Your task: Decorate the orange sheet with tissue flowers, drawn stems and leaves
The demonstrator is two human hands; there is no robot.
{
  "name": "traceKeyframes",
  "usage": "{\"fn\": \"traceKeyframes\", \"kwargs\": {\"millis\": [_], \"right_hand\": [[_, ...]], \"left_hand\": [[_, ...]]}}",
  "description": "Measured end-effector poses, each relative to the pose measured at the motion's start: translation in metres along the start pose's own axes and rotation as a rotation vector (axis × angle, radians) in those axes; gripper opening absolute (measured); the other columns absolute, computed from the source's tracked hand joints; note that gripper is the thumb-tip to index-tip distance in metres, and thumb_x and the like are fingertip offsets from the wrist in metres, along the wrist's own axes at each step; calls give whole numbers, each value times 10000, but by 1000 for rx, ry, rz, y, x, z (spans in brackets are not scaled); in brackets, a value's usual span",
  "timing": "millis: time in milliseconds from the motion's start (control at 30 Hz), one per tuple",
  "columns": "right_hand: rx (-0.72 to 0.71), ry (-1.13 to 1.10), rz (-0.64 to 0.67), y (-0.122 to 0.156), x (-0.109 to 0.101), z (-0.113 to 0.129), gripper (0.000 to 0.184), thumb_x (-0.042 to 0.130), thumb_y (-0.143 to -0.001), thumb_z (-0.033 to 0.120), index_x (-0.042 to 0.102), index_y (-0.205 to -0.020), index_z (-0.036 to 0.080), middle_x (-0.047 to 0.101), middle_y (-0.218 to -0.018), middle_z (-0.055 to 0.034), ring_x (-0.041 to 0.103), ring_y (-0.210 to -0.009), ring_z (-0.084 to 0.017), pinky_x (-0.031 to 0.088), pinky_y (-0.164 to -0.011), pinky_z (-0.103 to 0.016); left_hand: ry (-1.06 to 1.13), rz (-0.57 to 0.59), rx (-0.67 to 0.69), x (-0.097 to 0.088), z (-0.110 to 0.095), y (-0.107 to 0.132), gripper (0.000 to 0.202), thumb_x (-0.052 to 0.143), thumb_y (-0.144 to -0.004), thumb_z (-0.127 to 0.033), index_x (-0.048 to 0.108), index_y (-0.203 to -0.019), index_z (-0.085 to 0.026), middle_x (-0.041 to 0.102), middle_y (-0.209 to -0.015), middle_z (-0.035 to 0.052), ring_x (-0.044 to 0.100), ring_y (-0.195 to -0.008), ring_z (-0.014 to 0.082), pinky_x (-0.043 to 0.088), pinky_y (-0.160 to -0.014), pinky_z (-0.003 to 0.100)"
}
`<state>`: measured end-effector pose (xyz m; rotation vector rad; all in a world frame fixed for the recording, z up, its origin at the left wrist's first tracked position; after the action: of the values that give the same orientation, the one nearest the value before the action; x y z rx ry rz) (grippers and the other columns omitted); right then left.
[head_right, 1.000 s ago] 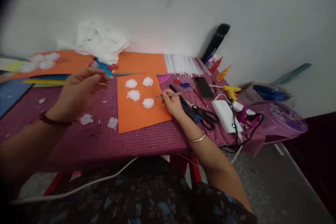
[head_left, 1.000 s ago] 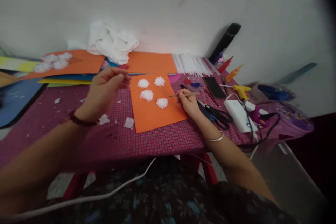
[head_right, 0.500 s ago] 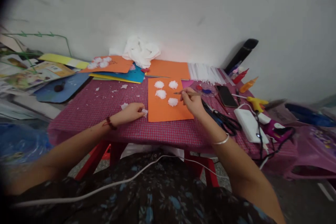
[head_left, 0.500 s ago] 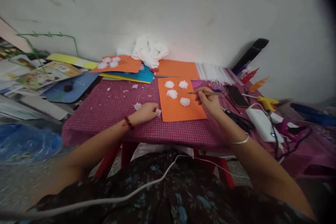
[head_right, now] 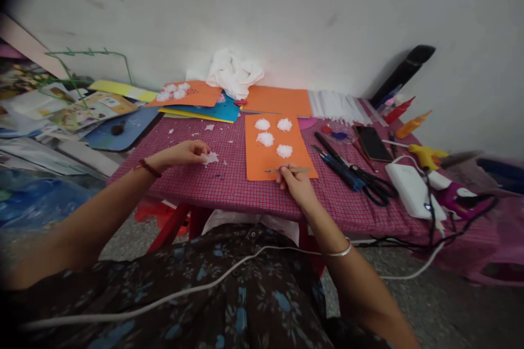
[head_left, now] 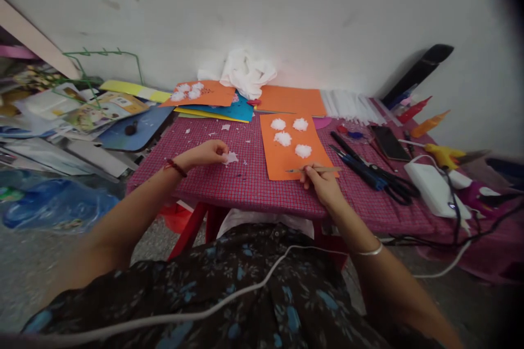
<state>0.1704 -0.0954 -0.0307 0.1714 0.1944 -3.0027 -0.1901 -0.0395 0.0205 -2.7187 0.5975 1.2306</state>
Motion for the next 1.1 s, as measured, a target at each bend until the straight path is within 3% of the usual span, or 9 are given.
{"fn": "traceKeyframes", "kwargs": {"millis": [167, 333, 400, 467, 567, 667, 733, 933, 1100], "right_hand": [[-14, 35, 31, 1, -1, 0, 331, 573, -909, 503, 576, -772, 202, 621, -636, 16, 523, -491, -105, 396, -506, -247], [-9, 34, 38, 3, 0, 2, 308, 570, -916, 490, 586, -822, 197, 618, -634, 22, 532, -495, -104, 397, -510, -242], [-10, 40, 33, 4, 0, 2, 313, 574, -913, 495, 588, -827, 195, 615, -632, 22, 529, -494, -103, 397, -508, -241], [-9, 50, 28, 5, -1, 3, 329, 574, -911, 510, 587, -819, 195, 620, -637, 17, 530, -498, -104, 401, -509, -243], [7, 65, 26, 6, -1, 4, 358, 579, -904, 544, 588, -812, 197, 635, -649, 4, 536, -506, -112, 408, -507, -250], [19, 75, 32, 7, -1, 6, 371, 581, -901, 559, 599, -813, 199, 633, -650, -2, 540, -508, -121, 422, -509, -260], [7, 82, 27, 8, -1, 6, 363, 571, -913, 547, 600, -800, 204, 626, -654, -3, 541, -512, -122, 432, -520, -266], [-1, 114, 22, 10, -2, 5, 350, 545, -941, 517, 601, -771, 215, 609, -660, -8, 545, -527, -129, 446, -528, -274], [28, 113, 19, 13, -2, 9, 359, 556, -931, 544, 612, -787, 221, 619, -665, -16, 551, -531, -137, 464, -523, -278]], "left_hand": [[-49, 18, 88, 8, -2, -21, 297, 647, -570, -130, 703, -855, -194, 666, -900, 41, 593, -942, 218, 460, -910, 344], [-36, 35, 100, 14, -2, -19, 63, 684, -627, -154, 666, -679, -186, 628, -838, 42, 592, -973, 217, 458, -932, 355], [-7, 8, 84, 13, -2, -14, 67, 702, -652, -191, 636, -648, -182, 636, -861, 48, 597, -997, 213, 465, -923, 353], [30, -39, 55, 4, -2, -9, 109, 700, -685, -248, 618, -664, -180, 653, -906, 59, 609, -970, 201, 481, -871, 341], [73, -151, -13, -28, 0, -13, 175, 647, -757, -353, 596, -736, -187, 662, -899, 67, 594, -787, 162, 476, -716, 313], [68, -238, -81, -65, 5, -36, 178, 622, -777, -372, 591, -767, -198, 637, -761, 44, 505, -622, 129, 420, -618, 295], [44, -250, -113, -78, 9, -58, 157, 644, -753, -346, 605, -746, -195, 616, -688, 30, 478, -581, 123, 394, -591, 291], [-85, -198, -170, -68, 27, -114, 112, 700, -720, -265, 669, -733, -158, 644, -642, 28, 541, -601, 146, 424, -595, 290], [-193, -261, -156, -75, 42, -103, 248, 680, -902, -362, 656, -997, -135, 672, -950, 55, 631, -845, 182, 535, -783, 358]]}}
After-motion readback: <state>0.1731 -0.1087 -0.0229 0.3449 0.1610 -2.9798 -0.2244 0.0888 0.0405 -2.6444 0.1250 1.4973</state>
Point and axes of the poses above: each hand's wrist, its own y-axis away from the middle knuckle, its own x-axis out of the palm, z = x × y, the point moved 2 cm from there along -y, towards the middle knuckle
